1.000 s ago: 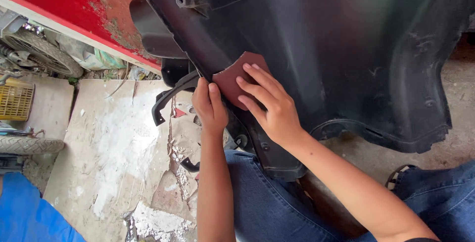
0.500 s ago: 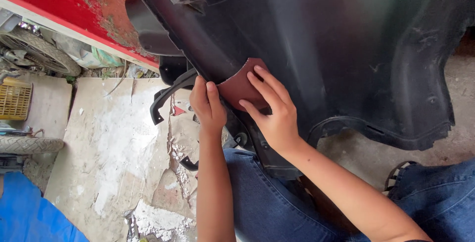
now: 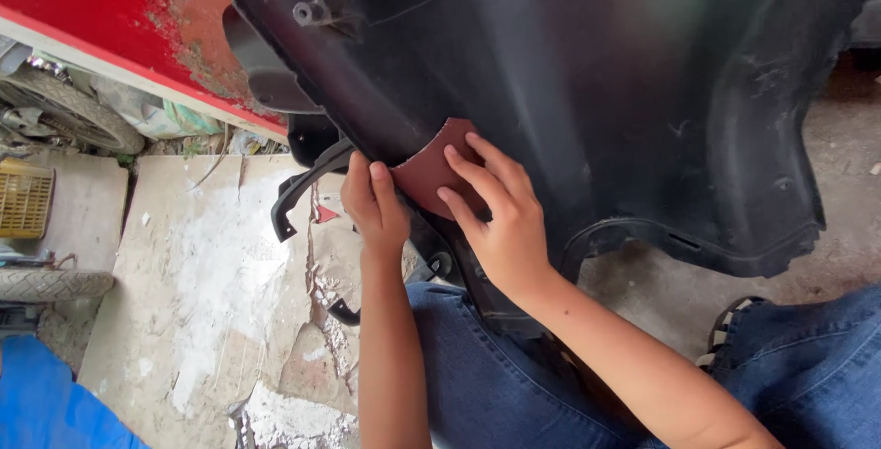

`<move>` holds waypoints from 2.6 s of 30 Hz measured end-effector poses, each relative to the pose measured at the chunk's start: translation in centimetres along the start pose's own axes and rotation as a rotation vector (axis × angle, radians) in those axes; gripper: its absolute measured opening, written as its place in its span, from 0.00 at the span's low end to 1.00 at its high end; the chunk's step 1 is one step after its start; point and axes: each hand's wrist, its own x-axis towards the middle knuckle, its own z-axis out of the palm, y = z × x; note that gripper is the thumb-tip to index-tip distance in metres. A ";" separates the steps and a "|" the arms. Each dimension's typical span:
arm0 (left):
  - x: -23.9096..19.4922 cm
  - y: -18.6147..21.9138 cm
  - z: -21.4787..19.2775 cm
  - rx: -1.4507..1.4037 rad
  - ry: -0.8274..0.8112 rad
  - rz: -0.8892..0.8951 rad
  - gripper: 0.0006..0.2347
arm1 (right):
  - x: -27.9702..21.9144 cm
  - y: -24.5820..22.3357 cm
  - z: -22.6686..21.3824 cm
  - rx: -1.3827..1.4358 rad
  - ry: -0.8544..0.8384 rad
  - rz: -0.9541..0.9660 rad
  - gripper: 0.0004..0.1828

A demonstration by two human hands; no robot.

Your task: The person sands a black motorcycle fairing using a sanding block. They hold the fairing with one hand and rub the sanding block across the surface with the other, working on different sections of the part.

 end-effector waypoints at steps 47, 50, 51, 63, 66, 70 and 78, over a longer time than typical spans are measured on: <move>0.5 1.4 0.3 -0.053 0.016 -0.044 0.13 | -4.4 2.5 -1.7 0.083 -0.066 0.075 0.29; -0.1 0.8 0.2 -0.026 0.008 -0.042 0.12 | -3.3 2.3 -1.3 0.056 -0.048 0.083 0.29; -0.2 0.5 0.3 -0.011 0.006 -0.031 0.11 | -2.3 2.1 -1.1 0.056 -0.019 0.056 0.29; 0.4 1.3 0.3 -0.044 0.008 -0.035 0.13 | -5.6 2.8 -2.1 0.012 -0.041 0.092 0.30; -0.4 0.4 0.3 -0.046 0.001 -0.038 0.10 | -5.5 2.7 -2.0 -0.049 -0.022 0.099 0.29; 0.4 1.8 0.2 -0.052 0.002 -0.025 0.10 | -2.3 1.4 -1.2 -0.003 0.025 0.065 0.29; 0.3 1.4 0.2 -0.033 0.000 0.035 0.12 | -8.0 2.4 -3.2 -0.097 -0.009 0.138 0.30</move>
